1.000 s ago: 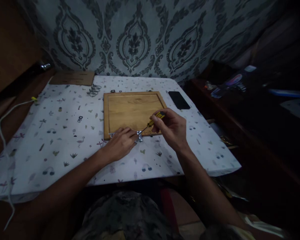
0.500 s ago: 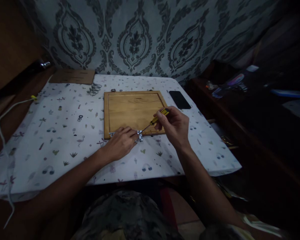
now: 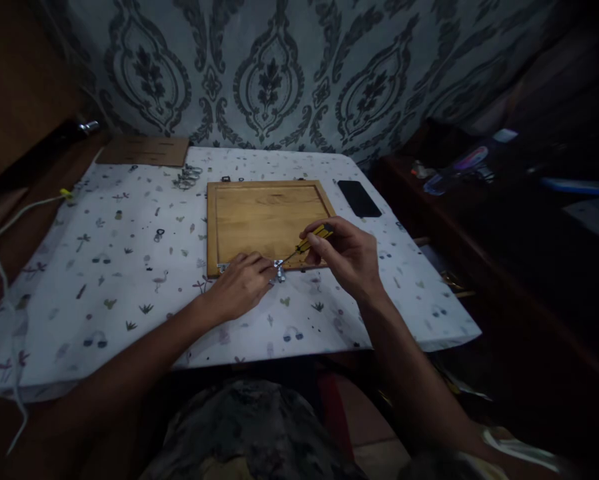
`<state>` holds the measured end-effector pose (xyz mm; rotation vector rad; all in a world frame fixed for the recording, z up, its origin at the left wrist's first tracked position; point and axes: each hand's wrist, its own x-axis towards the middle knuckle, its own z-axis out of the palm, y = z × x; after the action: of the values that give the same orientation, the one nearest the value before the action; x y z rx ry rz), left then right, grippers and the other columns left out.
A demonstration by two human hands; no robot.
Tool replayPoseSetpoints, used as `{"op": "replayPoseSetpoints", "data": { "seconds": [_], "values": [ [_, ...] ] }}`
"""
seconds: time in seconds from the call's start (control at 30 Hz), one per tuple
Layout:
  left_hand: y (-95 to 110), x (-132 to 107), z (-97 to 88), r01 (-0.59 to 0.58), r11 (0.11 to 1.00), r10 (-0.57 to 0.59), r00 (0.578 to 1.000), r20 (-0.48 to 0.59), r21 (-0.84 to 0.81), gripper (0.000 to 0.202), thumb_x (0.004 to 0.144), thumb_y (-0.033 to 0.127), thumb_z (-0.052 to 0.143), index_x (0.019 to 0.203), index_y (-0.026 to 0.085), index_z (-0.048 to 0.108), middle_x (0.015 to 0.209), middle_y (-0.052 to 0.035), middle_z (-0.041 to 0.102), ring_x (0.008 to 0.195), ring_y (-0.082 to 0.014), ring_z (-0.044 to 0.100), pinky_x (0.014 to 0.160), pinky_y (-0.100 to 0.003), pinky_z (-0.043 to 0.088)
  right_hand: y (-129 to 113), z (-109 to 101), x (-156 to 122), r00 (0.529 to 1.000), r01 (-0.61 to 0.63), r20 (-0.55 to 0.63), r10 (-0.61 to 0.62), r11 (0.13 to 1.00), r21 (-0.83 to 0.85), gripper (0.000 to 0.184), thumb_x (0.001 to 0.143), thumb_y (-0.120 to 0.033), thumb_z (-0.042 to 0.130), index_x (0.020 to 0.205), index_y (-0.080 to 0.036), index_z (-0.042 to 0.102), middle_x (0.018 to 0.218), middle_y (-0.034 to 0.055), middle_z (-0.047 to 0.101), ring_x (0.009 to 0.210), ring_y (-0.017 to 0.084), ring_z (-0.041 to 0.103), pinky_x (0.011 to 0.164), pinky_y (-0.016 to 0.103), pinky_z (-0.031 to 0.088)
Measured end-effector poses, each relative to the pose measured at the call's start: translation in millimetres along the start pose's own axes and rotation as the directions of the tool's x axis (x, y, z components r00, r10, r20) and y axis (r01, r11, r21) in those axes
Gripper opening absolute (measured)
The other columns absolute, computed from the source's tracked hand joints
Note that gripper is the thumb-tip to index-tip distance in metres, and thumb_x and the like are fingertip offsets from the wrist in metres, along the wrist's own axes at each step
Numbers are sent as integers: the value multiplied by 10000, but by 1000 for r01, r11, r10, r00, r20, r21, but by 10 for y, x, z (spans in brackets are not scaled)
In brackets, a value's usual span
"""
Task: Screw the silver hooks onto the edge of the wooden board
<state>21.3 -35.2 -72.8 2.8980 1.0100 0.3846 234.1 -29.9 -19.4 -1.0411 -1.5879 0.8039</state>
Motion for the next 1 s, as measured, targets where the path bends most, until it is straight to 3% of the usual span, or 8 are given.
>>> {"op": "replayPoseSetpoints", "data": {
  "seconds": [0.1, 0.23, 0.33, 0.6, 0.8, 0.9, 1.0],
  "values": [
    [2, 1, -7, 10, 1000, -10, 1000, 10, -15, 205, 1021, 188, 508, 1140, 136, 666, 1177, -103, 715, 1095, -258, 612, 947, -419, 478, -60, -98, 16, 993, -23, 115, 23, 1000, 2, 328, 857, -503, 758, 939, -188, 714, 780, 8, 694, 555, 92, 651, 531, 210, 547],
    [-2, -3, -2, 10, 1000, -11, 1000, -12, -26, 215, 1030, 207, 497, 1169, 157, 653, 1196, -97, 706, 1106, -254, 608, 964, -420, 473, -134, -241, 38, 948, -56, 315, 49, 998, 12, 299, 857, -468, 770, 986, -199, 749, 972, 54, 753, 710, 136, 727, 666, 250, 621],
    [3, -3, -12, 12, 1000, -12, 1000, 0, -20, 226, 1033, 226, 498, 1180, 146, 650, 1205, -105, 702, 1106, -259, 609, 969, -426, 477, -151, -286, 46, 927, -62, 372, 59, 998, -5, 269, 872, -437, 761, 1005, -202, 759, 1008, 62, 767, 771, 153, 751, 731, 267, 636],
    [10, 3, -67, 5, 1000, -4, 999, 35, -25, 235, 1024, 199, 501, 1196, 127, 644, 1193, -106, 702, 1117, -265, 606, 964, -426, 478, -100, -199, 40, 946, -121, 308, 101, 992, 46, 338, 786, -472, 830, 959, -194, 747, 834, 28, 739, 688, 165, 755, 650, 284, 654],
    [6, -3, -49, 0, 1000, 0, 1000, 4, -17, 222, 1026, 204, 498, 1182, 153, 648, 1173, -94, 705, 1115, -255, 601, 986, -417, 472, -67, 57, 58, 996, -29, 83, 31, 999, -31, 452, 660, -507, 908, 706, -211, 569, 614, -47, 613, 474, 109, 602, 431, 227, 523],
    [6, -2, -42, 0, 1000, 0, 1000, 3, -5, 216, 1026, 215, 504, 1173, 161, 654, 1171, -87, 704, 1119, -254, 600, 999, -413, 467, -45, 137, 80, 1000, -5, 24, 7, 997, -79, 460, 702, -516, 881, 705, -218, 532, 620, -44, 604, 483, 104, 593, 422, 215, 478],
    [5, -2, -39, -8, 1000, 8, 1000, 8, 6, 211, 1024, 208, 506, 1155, 154, 663, 1196, -98, 702, 1120, -257, 605, 991, -419, 471, -37, 121, 101, 998, -31, 50, 32, 999, -18, 453, 717, -529, 867, 776, -223, 538, 666, -48, 626, 488, 99, 606, 435, 212, 485]
  ]
}}
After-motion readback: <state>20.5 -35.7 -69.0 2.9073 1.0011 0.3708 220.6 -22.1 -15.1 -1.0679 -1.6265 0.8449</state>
